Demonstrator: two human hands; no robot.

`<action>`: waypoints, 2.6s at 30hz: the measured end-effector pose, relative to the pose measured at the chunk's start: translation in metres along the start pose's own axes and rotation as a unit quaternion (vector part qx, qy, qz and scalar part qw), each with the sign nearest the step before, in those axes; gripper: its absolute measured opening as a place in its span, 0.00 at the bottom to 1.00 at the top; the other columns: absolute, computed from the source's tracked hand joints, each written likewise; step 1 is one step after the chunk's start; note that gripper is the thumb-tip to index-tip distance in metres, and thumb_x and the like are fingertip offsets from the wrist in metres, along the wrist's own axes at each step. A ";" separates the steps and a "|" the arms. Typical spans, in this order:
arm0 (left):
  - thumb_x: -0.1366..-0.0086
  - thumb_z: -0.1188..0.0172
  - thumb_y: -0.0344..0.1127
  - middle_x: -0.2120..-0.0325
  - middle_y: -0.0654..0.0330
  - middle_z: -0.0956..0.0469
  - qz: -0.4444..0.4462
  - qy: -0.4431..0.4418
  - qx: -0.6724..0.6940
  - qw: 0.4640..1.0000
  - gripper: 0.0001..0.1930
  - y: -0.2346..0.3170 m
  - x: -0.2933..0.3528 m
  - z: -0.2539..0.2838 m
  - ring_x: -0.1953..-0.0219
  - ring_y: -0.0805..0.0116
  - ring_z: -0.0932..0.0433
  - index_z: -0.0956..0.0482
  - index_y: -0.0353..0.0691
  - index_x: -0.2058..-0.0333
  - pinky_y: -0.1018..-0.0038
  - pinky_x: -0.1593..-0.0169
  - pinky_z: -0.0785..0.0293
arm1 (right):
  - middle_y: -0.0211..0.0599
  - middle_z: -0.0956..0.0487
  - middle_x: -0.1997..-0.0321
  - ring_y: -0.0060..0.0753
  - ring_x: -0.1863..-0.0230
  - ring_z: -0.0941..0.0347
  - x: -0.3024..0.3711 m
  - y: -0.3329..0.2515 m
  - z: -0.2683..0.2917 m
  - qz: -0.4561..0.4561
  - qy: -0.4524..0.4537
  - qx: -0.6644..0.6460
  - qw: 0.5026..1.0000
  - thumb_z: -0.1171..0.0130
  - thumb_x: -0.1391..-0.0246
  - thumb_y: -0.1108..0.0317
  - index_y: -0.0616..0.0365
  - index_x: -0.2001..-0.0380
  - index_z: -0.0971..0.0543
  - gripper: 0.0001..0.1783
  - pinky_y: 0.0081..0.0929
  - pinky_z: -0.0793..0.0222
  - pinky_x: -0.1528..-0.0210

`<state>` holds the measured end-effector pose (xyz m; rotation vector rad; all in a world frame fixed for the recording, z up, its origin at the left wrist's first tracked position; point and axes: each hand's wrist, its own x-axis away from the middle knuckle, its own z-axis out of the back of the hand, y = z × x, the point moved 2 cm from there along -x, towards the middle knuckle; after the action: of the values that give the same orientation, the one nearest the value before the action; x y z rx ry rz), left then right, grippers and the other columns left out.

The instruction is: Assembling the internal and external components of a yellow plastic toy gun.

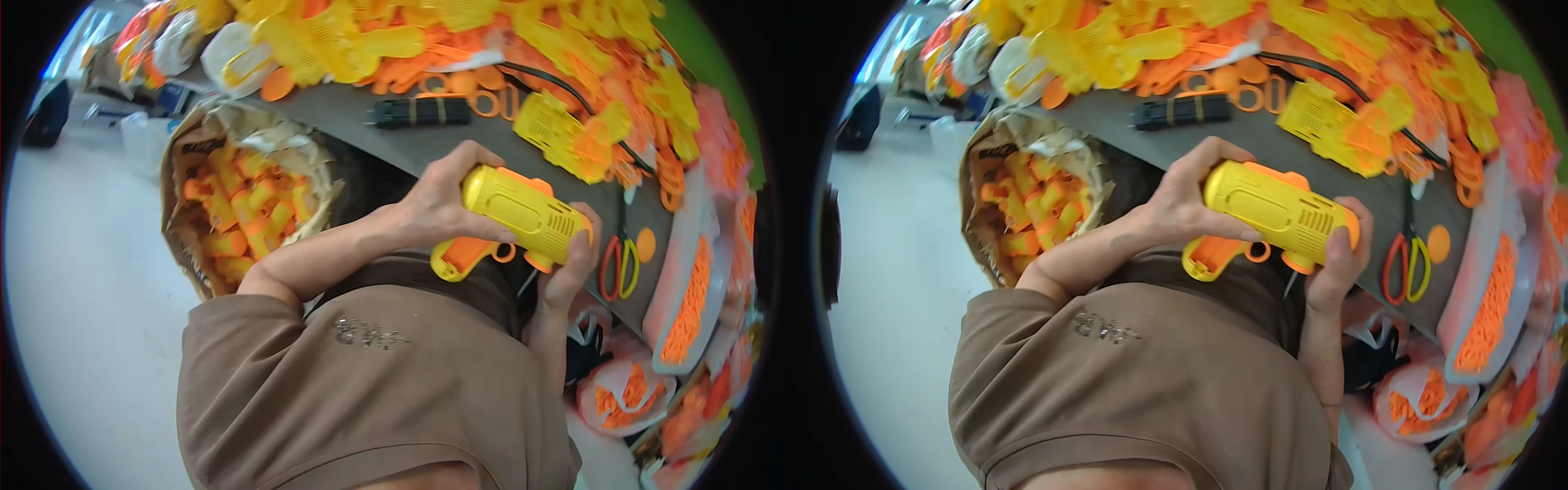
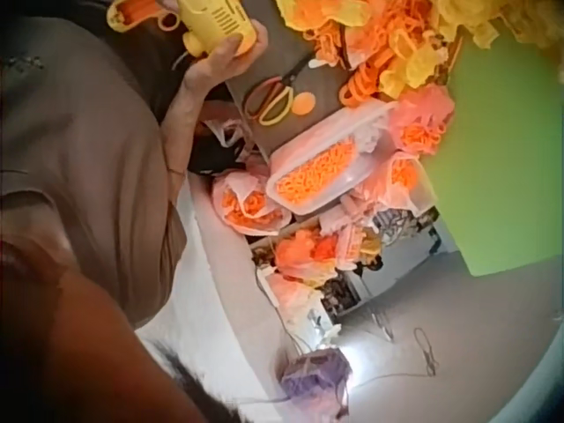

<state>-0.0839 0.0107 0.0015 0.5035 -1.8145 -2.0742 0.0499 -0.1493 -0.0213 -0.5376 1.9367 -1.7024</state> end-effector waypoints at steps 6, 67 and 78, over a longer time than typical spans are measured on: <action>0.49 0.34 0.50 0.49 0.58 0.32 -0.062 -0.010 -0.038 0.997 0.38 0.000 -0.008 0.011 0.52 0.69 0.32 0.37 0.35 0.45 0.71 0.52 0.35 | 0.40 0.28 0.64 0.29 0.64 0.30 0.014 -0.011 0.047 0.036 0.039 0.030 0.998 0.53 0.50 0.52 0.67 0.56 0.32 0.28 0.23 0.35 0.60; 0.31 0.57 0.48 0.51 0.52 0.32 -0.047 -0.179 0.165 0.969 0.28 0.038 -0.017 -0.054 0.50 0.67 0.31 0.44 0.30 0.43 0.72 0.46 0.35 | 0.45 0.28 0.65 0.33 0.65 0.31 0.039 -0.038 0.045 0.161 0.184 0.132 0.961 0.59 0.49 0.49 0.69 0.57 0.35 0.30 0.28 0.34 0.61; 0.34 0.69 0.64 0.49 0.46 0.31 0.295 -0.285 0.418 0.810 0.40 0.035 0.021 -0.027 0.46 0.57 0.31 0.34 0.27 0.48 0.65 0.41 0.38 | 0.55 0.29 0.62 0.49 0.67 0.28 0.048 -0.076 0.021 0.261 -0.259 0.155 0.917 0.42 0.55 0.60 0.69 0.59 0.34 0.25 0.35 0.29 0.69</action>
<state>-0.0893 -0.0272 0.0323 -0.5397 -2.7339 -0.9624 0.0219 -0.2053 0.0462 -0.2728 1.2527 -1.3110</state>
